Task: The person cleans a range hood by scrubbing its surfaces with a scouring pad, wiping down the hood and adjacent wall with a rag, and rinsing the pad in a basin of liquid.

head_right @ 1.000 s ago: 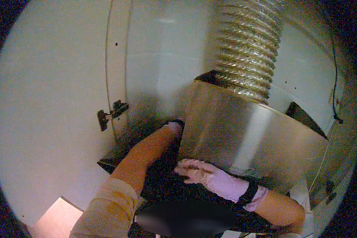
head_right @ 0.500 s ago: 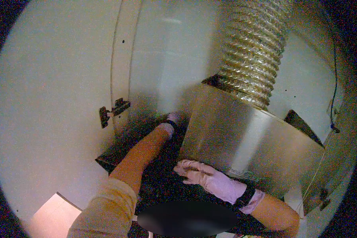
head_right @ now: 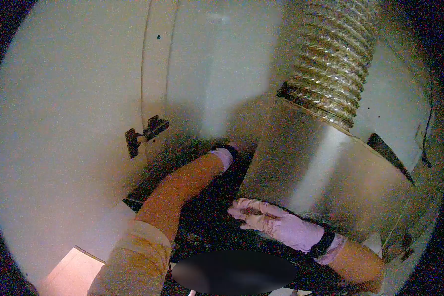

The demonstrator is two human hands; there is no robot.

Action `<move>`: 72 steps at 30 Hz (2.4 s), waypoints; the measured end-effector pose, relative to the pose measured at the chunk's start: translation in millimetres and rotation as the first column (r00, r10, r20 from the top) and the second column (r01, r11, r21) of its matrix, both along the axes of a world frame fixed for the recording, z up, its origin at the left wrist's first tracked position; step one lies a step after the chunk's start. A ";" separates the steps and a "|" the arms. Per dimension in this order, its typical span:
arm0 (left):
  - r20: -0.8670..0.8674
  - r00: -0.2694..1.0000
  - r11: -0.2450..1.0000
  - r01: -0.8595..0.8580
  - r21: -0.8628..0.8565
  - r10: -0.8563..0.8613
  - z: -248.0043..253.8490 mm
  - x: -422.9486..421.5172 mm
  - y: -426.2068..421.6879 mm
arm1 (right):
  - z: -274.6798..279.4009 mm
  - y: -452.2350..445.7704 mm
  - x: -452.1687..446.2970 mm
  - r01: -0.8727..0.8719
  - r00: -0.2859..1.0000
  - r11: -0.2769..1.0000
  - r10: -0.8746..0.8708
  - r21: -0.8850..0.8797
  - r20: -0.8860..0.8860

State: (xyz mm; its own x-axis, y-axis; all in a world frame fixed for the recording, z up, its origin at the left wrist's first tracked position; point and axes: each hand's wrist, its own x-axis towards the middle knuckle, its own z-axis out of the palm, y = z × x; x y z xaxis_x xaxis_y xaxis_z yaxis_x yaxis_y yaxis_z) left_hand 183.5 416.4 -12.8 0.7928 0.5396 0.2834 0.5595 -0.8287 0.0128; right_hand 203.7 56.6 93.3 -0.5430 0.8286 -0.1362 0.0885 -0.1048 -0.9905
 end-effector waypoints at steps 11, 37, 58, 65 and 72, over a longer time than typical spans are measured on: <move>-0.029 0.984 0.984 -0.178 -0.001 0.178 25.2 -56.2 -14.7 | 1.9 -2.2 5.4 -0.008 1.000 1.000 0.008 -0.012 0.006; 0.335 0.854 0.896 -0.441 0.057 0.399 184.0 -224.5 -257.5 | 17.0 -75.6 -2.7 0.063 0.992 0.969 -0.086 0.239 0.091; 0.643 0.716 0.861 0.117 -0.495 0.272 70.6 -293.3 -439.8 | -96.6 -136.3 -110.3 0.109 0.958 0.874 0.035 0.473 -0.284; 0.694 0.548 0.453 0.526 -0.720 0.468 19.4 -308.0 -466.8 | -143.5 -114.8 -126.8 0.057 0.972 0.917 0.040 0.396 -0.231; 0.570 0.594 0.620 0.148 -0.771 0.568 -67.3 -347.4 -464.0 | -191.7 -91.3 -104.8 0.221 0.967 0.925 -0.168 0.308 -0.191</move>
